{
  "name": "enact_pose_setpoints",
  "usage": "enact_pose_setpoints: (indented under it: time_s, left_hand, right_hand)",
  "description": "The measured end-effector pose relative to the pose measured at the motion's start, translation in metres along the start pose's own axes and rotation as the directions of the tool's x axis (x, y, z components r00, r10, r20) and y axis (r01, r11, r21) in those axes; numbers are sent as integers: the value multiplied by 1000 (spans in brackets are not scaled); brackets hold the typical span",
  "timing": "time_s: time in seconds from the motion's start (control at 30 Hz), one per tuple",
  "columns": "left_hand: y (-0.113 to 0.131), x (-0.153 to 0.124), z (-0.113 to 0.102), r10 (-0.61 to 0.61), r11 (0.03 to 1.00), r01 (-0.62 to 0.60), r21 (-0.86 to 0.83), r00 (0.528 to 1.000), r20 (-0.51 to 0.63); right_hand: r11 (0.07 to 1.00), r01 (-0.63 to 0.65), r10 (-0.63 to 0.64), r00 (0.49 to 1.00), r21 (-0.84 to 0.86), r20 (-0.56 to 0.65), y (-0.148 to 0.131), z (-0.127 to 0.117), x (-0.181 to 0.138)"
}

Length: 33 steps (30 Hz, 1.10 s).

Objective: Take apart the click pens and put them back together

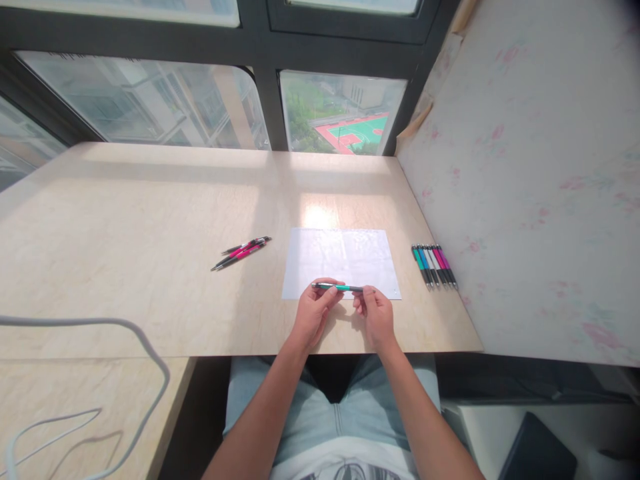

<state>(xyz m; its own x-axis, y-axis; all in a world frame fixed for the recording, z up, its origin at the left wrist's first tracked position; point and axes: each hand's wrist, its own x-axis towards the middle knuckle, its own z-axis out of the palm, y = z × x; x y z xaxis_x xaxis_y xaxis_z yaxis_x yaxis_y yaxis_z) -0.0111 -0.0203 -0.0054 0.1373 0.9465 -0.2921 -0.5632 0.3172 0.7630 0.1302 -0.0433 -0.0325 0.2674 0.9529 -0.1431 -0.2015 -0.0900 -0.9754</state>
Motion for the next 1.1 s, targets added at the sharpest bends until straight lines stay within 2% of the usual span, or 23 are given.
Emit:
enact_pose_setpoints:
  time_s: [0.17, 0.3, 0.5, 0.83, 1.1]
  left_hand:
    - [0, 4, 3, 23, 1000, -23, -17, 1000, -15]
    - [-4, 6, 2, 29, 999, -30, -36, 999, -23]
    - [-7, 7, 1, 21, 999, -22, -38, 999, -24]
    - [-12, 1, 13, 56, 994, -69, -83, 986, -158]
    - [-10, 4, 13, 20, 993, -42, -111, 982, -186]
  right_hand:
    - [997, 63, -59, 996, -49, 65, -8, 1, 18]
    - [999, 49, -50, 996, 19, 67, -9, 3, 24]
    - [991, 20, -28, 998, 133, 62, -8, 1, 21]
    - [987, 87, -96, 993, 133, 62, -8, 1, 12]
    - [986, 121, -134, 985, 117, 112, -6, 3, 6]
